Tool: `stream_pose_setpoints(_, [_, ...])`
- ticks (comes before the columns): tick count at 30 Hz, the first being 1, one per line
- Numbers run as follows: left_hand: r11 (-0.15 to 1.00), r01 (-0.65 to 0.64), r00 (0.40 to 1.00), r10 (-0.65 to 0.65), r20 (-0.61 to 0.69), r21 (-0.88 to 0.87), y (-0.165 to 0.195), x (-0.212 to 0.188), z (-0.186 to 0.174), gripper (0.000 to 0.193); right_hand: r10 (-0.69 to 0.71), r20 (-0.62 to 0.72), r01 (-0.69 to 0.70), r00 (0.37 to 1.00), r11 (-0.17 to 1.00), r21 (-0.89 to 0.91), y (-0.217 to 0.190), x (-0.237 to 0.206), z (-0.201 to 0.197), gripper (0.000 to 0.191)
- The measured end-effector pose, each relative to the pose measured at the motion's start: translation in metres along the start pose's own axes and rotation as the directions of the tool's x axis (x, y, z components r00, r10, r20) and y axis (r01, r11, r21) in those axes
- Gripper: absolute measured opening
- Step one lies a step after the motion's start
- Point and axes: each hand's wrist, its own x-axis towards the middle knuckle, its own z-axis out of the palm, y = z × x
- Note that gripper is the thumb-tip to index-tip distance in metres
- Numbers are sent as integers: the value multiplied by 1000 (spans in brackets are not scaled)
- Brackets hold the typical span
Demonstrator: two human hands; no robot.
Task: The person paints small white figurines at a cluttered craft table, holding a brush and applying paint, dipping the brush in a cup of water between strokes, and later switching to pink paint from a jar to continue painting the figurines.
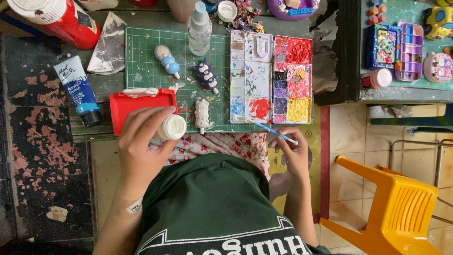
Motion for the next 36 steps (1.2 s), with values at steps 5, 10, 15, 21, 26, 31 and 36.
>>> stream_pose_setpoints(5, [1000,0,1000,0,-9,4,0,0,0,57,0,-1,0,1000,1000,-24,-1,-2,0,10])
stream_pose_setpoints(10, [1000,-4,1000,4,-12,1,0,0,0,57,-29,-6,29,1000,1000,-13,-3,-2,0,12])
stream_pose_setpoints(15, [1000,-2,1000,2,-15,-2,0,-1,0,57,-40,-41,40,998,999,12,-6,-5,2,13])
stream_pose_setpoints(21, [1000,15,1000,-15,-19,-11,-2,-1,3,59,-76,-104,75,992,997,-18,-16,-8,8,13])
stream_pose_setpoints(26, [999,26,999,-28,-39,-46,-5,-2,3,59,-125,-129,117,984,991,-69,-19,-12,15,12])
stream_pose_setpoints(31, [995,75,995,-79,-57,-68,0,-6,9,53,-382,-247,296,890,898,-325,4,-28,40,17])
stream_pose_setpoints(36, [995,37,999,-40,-34,-95,6,-7,16,53,-337,-256,261,906,921,-289,42,-46,55,20])
